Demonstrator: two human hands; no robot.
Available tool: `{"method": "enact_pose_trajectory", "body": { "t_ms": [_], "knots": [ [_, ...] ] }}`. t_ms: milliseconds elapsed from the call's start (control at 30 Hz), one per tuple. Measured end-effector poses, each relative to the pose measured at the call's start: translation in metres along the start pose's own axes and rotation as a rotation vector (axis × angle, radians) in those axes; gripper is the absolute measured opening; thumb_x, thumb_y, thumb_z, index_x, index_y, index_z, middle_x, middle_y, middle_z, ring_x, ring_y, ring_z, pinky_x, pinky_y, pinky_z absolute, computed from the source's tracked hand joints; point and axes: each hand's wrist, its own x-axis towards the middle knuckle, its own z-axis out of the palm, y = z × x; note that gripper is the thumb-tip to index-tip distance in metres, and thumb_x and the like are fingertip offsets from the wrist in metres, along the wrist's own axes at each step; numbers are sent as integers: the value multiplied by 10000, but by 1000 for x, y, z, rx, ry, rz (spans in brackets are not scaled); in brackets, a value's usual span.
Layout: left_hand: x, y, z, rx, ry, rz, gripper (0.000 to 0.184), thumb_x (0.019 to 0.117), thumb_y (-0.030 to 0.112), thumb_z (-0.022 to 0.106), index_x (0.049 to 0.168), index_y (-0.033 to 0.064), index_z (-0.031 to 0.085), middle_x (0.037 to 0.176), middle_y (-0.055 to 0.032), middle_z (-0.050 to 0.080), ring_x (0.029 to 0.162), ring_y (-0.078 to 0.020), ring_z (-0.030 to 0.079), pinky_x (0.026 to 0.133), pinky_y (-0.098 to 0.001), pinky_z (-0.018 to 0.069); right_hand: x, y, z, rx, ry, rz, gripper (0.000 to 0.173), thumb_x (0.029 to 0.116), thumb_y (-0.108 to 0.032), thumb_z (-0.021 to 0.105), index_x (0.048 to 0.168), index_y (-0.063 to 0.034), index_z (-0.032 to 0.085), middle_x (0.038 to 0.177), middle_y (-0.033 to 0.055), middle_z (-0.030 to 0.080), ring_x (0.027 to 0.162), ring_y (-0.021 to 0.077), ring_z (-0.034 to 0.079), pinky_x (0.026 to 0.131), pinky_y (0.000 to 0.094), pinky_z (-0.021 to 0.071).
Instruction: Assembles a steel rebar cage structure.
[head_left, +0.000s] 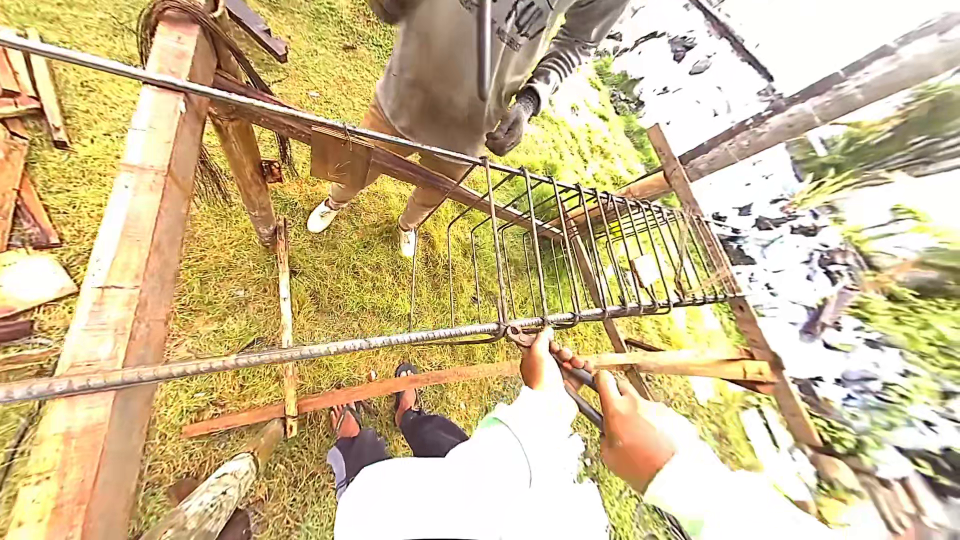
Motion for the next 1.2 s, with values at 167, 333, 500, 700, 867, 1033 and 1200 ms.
{"method": "enact_pose_trajectory", "body": {
  "t_ms": [167,333,500,700,867,1033,1200],
  "knots": [
    [-11,1,-15,-8,-59,-29,320,1080,273,484,808,106,456,592,-30,535,510,-164,601,557,-315,579,23,16,-1,483,-360,-149,631,804,-70,704,1384,-82,456,1021,188,631,855,327,634,713,516,517],
    [-3,-1,-18,57,-92,-5,283,1063,246,507,827,90,498,628,-51,581,566,-194,641,619,-359,601,39,37,6,839,-597,-222,335,846,-21,565,1164,-115,517,685,4,494,479,89,451,444,260,398],
    [-7,-4,-2,101,51,67,245,1040,195,534,835,77,473,561,-23,438,427,-143,483,456,-310,517,-1,3,-10,247,-103,-46,710,956,-367,690,1527,-74,384,1238,271,658,1140,465,654,956,648,500],
    [-17,6,-17,15,-139,-23,292,1064,299,528,895,61,546,733,-85,644,656,-221,687,673,-371,621,29,22,-26,710,-445,-120,172,962,-118,696,1052,-29,579,736,81,653,579,188,672,561,339,594],
    [-6,0,-7,15,-151,39,328,1087,270,492,821,77,491,608,-49,554,526,-185,615,587,-348,600,16,22,-25,475,-218,-118,491,911,-303,784,1249,-14,577,976,188,681,842,327,698,730,490,591],
    [-12,-2,1,-44,-108,24,340,1085,291,488,821,77,500,619,-50,557,503,-166,597,538,-306,578,-10,-1,19,-119,459,-87,699,823,17,706,1482,-37,479,1235,270,622,1135,489,620,823,612,529],
    [-26,-1,-12,-17,-165,-33,317,1071,300,485,819,108,472,625,-45,547,548,-185,601,577,-330,564,4,1,-17,319,-184,-103,748,848,1,662,1530,-96,370,1204,260,640,1027,416,674,842,593,542]
  ]
}}
